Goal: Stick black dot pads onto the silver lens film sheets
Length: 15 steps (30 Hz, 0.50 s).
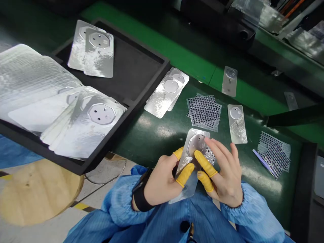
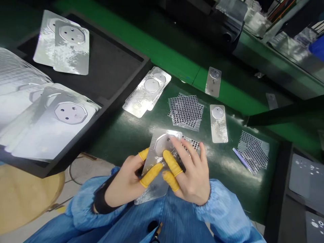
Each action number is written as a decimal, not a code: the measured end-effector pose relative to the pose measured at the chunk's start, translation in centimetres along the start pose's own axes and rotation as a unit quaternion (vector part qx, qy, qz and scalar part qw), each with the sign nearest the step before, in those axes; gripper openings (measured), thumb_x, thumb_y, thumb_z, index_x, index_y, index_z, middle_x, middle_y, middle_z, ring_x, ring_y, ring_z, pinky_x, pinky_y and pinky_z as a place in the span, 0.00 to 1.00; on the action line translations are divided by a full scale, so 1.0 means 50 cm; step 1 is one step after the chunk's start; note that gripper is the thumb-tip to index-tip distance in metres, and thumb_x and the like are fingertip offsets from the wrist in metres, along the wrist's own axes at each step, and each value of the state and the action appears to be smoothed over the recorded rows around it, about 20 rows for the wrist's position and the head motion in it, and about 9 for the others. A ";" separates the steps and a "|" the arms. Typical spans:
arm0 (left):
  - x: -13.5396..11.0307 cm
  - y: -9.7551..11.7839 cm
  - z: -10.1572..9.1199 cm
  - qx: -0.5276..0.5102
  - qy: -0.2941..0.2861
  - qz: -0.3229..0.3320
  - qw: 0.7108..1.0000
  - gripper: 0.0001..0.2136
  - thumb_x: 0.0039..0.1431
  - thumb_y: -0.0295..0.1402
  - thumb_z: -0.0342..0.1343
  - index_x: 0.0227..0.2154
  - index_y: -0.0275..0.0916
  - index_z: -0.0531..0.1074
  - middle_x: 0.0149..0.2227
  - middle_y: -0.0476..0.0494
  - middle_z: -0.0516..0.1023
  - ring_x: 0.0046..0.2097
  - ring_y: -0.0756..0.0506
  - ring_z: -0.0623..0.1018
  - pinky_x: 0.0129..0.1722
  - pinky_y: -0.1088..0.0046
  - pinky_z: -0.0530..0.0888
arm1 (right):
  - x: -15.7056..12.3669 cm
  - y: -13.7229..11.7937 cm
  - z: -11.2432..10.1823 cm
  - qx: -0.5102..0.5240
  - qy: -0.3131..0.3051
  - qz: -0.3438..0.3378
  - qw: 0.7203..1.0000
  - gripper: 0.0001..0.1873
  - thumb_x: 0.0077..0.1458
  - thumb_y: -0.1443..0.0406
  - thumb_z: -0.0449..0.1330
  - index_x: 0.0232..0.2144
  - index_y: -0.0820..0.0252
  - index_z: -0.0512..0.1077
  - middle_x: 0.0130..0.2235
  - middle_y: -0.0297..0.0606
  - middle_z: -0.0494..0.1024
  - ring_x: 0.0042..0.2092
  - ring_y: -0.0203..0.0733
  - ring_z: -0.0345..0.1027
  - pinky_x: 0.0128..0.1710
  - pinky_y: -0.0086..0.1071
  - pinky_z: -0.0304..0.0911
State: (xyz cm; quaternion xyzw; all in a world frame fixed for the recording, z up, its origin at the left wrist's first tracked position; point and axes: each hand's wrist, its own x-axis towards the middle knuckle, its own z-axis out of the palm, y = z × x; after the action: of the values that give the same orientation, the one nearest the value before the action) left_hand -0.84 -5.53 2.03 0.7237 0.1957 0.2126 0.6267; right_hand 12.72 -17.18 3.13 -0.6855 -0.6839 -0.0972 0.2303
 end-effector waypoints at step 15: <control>-0.021 -0.092 -0.100 0.008 0.235 -0.067 0.970 0.36 0.55 0.37 0.61 0.64 0.43 0.52 0.66 0.39 0.59 0.63 0.39 0.65 0.61 0.62 0.64 | -0.063 0.034 0.096 0.170 0.044 0.137 0.975 0.22 0.59 0.66 0.60 0.55 0.60 0.67 0.57 0.53 0.71 0.60 0.51 0.63 0.55 0.49 0.68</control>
State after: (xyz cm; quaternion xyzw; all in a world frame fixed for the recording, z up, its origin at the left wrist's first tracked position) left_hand -4.55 -1.34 -1.98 0.6434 0.3876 0.3326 0.5702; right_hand 13.38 -17.75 -2.79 -0.7182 -0.5792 0.0229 0.3849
